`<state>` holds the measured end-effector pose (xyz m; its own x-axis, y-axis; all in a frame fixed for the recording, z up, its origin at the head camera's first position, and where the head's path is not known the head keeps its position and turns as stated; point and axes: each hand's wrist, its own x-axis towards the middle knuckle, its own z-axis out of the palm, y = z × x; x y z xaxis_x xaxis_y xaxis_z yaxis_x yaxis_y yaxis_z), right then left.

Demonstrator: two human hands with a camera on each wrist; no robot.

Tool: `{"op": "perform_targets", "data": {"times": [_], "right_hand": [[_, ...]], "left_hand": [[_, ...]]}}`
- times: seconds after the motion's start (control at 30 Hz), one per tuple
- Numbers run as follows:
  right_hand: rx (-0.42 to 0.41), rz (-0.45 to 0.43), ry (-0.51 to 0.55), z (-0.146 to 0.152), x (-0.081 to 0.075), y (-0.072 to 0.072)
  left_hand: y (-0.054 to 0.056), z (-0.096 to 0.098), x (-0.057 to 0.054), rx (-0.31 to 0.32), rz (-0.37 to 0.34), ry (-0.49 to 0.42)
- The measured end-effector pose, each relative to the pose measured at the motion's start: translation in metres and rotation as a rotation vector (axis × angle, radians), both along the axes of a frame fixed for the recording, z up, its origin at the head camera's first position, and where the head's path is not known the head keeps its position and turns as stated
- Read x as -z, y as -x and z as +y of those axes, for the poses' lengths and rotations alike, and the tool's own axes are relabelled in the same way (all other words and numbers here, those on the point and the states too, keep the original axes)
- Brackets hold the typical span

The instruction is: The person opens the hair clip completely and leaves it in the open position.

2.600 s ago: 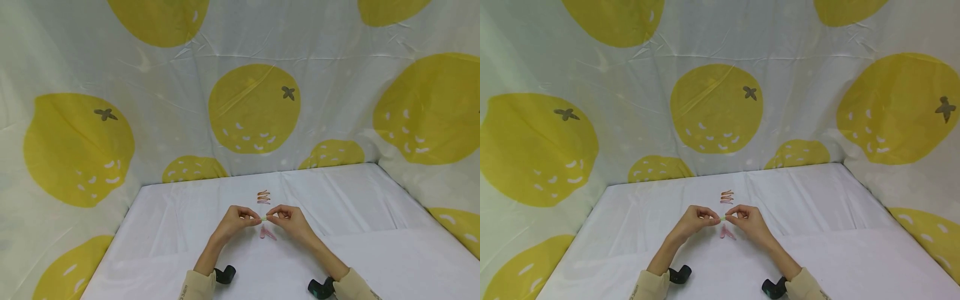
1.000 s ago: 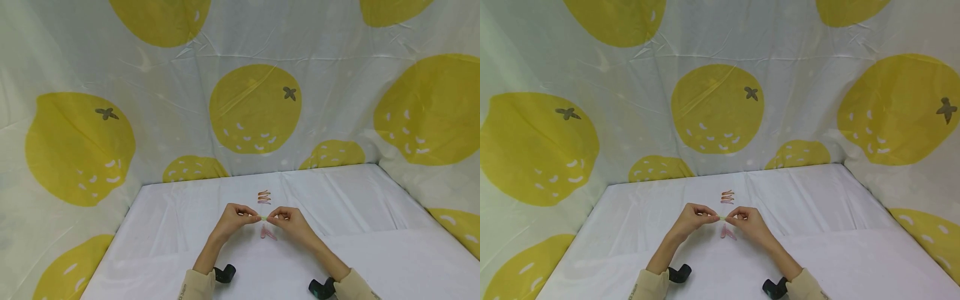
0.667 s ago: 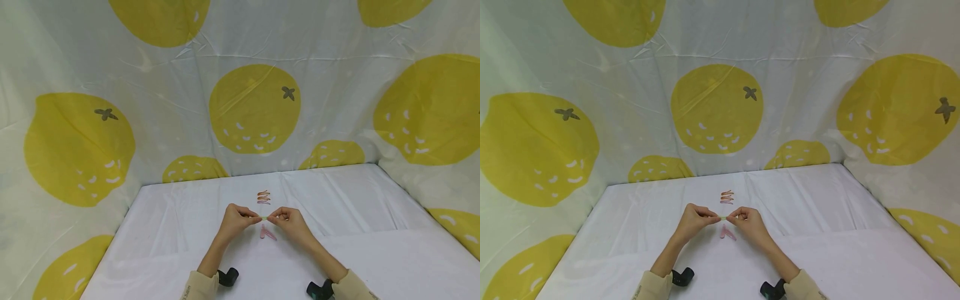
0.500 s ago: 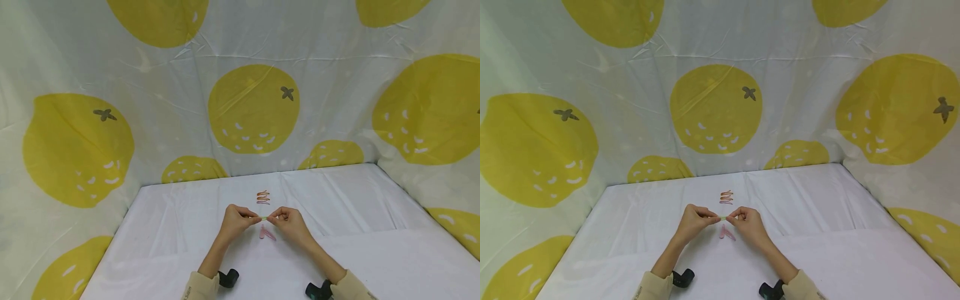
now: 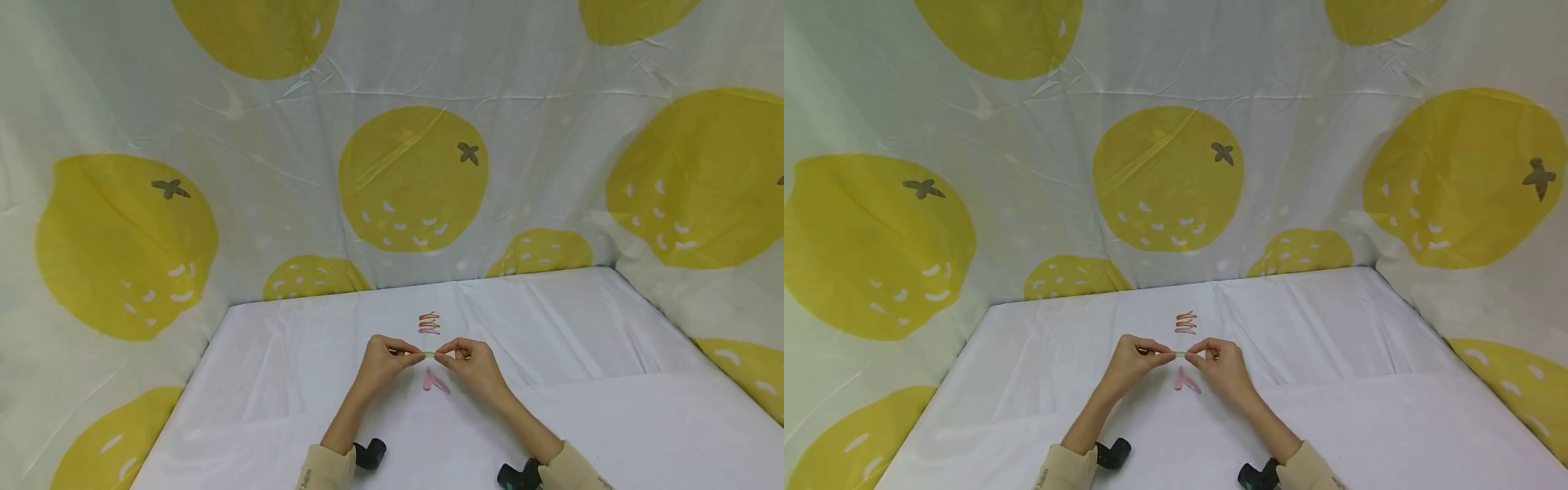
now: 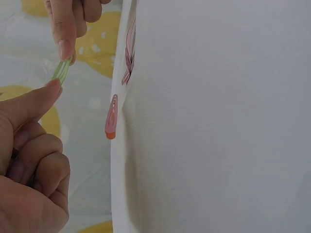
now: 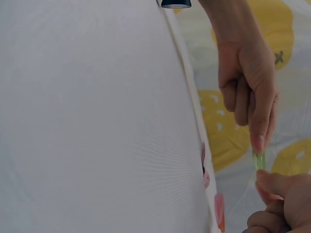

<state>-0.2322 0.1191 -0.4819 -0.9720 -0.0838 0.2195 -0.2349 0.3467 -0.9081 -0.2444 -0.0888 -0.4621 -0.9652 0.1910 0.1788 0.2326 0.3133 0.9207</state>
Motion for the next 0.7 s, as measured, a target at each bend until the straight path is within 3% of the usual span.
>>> {"op": "perform_targets", "data": {"times": [0.27,0.47,0.7], "right_hand": [[0.018,-0.02,0.003,0.0029,-0.0004,-0.0019],[0.099,-0.061,0.018,0.0039,-0.0019,-0.0023],[0.111,-0.087,0.006,0.0031,0.0006,0.0012]], "left_hand": [[-0.0002,-0.0008,0.0013,0.021,-0.005,-0.022],[0.001,-0.001,0.0015,0.045,0.03,0.009],[0.0039,-0.0036,0.0013,0.057,0.048,0.063]]}}
